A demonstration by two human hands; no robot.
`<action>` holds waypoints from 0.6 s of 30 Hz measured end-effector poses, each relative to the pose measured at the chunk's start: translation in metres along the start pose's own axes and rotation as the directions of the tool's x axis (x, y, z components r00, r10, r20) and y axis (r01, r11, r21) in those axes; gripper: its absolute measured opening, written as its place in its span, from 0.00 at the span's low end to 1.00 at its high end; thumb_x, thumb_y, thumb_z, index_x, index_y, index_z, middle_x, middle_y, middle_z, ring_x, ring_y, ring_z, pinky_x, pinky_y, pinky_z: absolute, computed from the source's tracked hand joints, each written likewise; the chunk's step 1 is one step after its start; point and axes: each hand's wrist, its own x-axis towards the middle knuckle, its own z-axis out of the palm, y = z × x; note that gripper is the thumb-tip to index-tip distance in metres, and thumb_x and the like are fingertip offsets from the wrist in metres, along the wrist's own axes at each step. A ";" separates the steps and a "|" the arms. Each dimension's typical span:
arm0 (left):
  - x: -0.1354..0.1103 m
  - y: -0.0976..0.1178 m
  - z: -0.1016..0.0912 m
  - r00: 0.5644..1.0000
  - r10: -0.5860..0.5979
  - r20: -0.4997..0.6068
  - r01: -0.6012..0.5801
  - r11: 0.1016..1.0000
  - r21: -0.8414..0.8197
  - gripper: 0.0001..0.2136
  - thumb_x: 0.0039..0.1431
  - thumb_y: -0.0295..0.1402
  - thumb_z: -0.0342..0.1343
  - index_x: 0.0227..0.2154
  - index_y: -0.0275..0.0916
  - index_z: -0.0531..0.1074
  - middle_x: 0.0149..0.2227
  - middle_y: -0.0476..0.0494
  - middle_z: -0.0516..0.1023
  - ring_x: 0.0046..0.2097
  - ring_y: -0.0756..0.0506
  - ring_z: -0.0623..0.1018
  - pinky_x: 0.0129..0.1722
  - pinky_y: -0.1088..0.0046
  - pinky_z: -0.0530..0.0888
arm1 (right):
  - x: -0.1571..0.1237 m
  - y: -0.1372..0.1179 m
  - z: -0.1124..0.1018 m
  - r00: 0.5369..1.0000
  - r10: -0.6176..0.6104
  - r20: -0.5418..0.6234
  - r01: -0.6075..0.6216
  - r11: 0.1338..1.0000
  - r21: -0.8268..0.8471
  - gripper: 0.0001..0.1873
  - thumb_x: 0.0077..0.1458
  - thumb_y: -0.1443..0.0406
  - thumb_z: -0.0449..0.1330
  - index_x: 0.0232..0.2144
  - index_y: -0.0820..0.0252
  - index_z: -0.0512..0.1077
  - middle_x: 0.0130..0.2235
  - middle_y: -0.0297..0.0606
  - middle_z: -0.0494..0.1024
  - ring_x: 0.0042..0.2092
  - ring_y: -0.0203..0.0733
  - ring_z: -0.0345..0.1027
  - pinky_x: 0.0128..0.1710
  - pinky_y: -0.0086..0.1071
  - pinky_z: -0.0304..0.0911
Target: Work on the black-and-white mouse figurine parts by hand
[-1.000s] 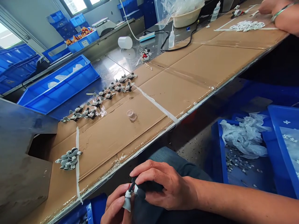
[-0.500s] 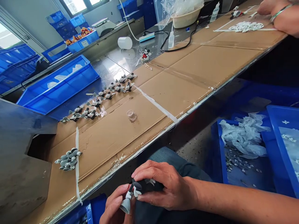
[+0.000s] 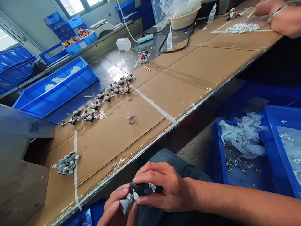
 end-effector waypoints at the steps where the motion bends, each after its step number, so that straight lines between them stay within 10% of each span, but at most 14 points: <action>1: 0.003 0.001 0.001 1.000 0.000 0.002 0.000 1.000 -0.006 0.22 0.55 0.20 0.67 0.52 0.40 0.74 0.45 0.51 0.83 0.42 0.49 0.84 0.41 0.74 0.84 | 0.000 0.000 0.000 1.000 -0.003 0.000 0.003 1.000 -0.002 0.14 0.69 0.62 0.63 0.52 0.64 0.73 0.40 0.45 0.81 0.41 0.39 0.78 0.43 0.27 0.76; 18: 0.001 -0.001 -0.001 1.000 0.006 0.006 -0.007 1.000 0.031 0.20 0.58 0.23 0.67 0.52 0.42 0.74 0.46 0.50 0.83 0.42 0.48 0.84 0.41 0.73 0.84 | -0.004 0.000 0.001 0.998 -0.063 0.004 0.064 0.995 -0.079 0.10 0.67 0.70 0.60 0.50 0.59 0.72 0.47 0.46 0.80 0.45 0.38 0.79 0.48 0.27 0.76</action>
